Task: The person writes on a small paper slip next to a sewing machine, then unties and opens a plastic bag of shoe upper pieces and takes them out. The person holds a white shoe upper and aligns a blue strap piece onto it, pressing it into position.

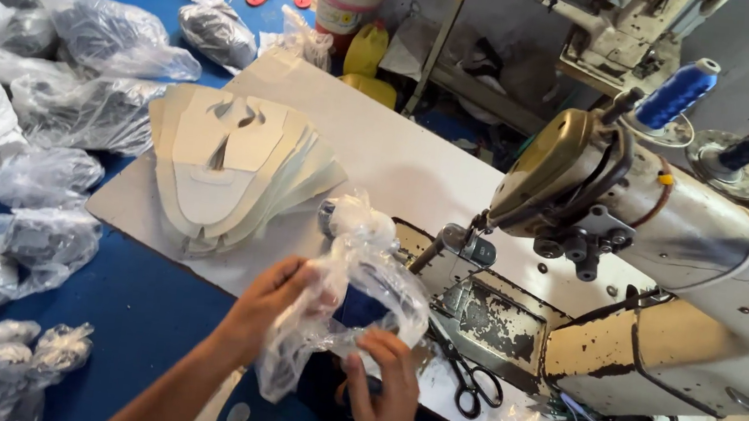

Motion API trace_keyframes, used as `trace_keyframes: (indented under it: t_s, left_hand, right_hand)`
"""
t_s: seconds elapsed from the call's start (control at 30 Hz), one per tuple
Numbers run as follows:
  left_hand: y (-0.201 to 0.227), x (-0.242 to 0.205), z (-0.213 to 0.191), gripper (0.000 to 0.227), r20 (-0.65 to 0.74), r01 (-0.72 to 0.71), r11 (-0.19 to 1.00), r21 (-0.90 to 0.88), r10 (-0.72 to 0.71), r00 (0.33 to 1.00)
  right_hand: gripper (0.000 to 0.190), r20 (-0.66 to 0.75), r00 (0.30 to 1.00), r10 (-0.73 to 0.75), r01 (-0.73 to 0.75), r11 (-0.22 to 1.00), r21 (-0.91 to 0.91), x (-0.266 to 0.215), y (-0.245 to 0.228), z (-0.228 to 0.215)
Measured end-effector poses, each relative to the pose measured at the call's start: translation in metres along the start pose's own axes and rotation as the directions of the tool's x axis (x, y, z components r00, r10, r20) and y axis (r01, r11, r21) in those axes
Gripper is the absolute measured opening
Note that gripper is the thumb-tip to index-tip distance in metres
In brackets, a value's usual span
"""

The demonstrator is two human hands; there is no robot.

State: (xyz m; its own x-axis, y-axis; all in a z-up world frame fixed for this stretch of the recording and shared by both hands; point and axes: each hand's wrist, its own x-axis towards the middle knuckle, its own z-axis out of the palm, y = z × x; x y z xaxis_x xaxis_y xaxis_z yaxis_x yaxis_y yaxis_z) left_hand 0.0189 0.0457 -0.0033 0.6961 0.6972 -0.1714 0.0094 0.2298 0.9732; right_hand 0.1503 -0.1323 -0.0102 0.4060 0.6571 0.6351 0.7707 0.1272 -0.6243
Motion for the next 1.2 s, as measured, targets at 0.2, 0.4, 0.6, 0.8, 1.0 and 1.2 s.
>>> trace_keyframes:
  t_s: [0.2, 0.4, 0.6, 0.8, 1.0, 1.2]
  left_hand:
    - [-0.001, 0.040, -0.019, 0.022, 0.074, 0.188, 0.776, -0.602, -0.180, 0.981]
    - [0.005, 0.042, -0.055, 0.036, -0.470, -0.280, 0.924, -0.260, 0.132, 0.873]
    - [0.038, -0.061, 0.043, 0.041, -0.059, -0.547, 0.277, 0.790, 0.922, 0.382]
    - [-0.038, 0.037, 0.011, 0.058, 0.363, -0.315, -0.180, 0.932, 0.484, 0.797]
    - [-0.065, 0.125, -0.022, 0.063, 0.061, -0.167, 0.244, 0.955, 0.390, 0.919]
    - [-0.064, 0.127, -0.023, 0.063, 0.005, -0.142, 0.298, 0.944, 0.417, 0.909]
  right_hand:
    - [0.030, 0.312, 0.829, 0.464, -0.402, 0.883, -0.244, 0.037, 0.013, 0.014]
    - [0.079, 0.197, 0.875, 0.442, -0.376, 0.877, -0.298, 0.018, 0.044, 0.009]
    - [0.093, 0.192, 0.970, 0.148, -0.084, 0.948, -0.306, 0.039, 0.043, 0.016]
    - [0.102, 0.302, 0.922, 0.241, -0.126, 0.927, -0.354, 0.105, 0.087, 0.056]
    - [0.099, 0.396, 0.865, 0.310, -0.212, 0.939, -0.272, 0.138, 0.137, 0.094]
    - [0.068, 0.268, 0.925, 0.271, -0.200, 0.944, -0.263, 0.116, 0.104, 0.079]
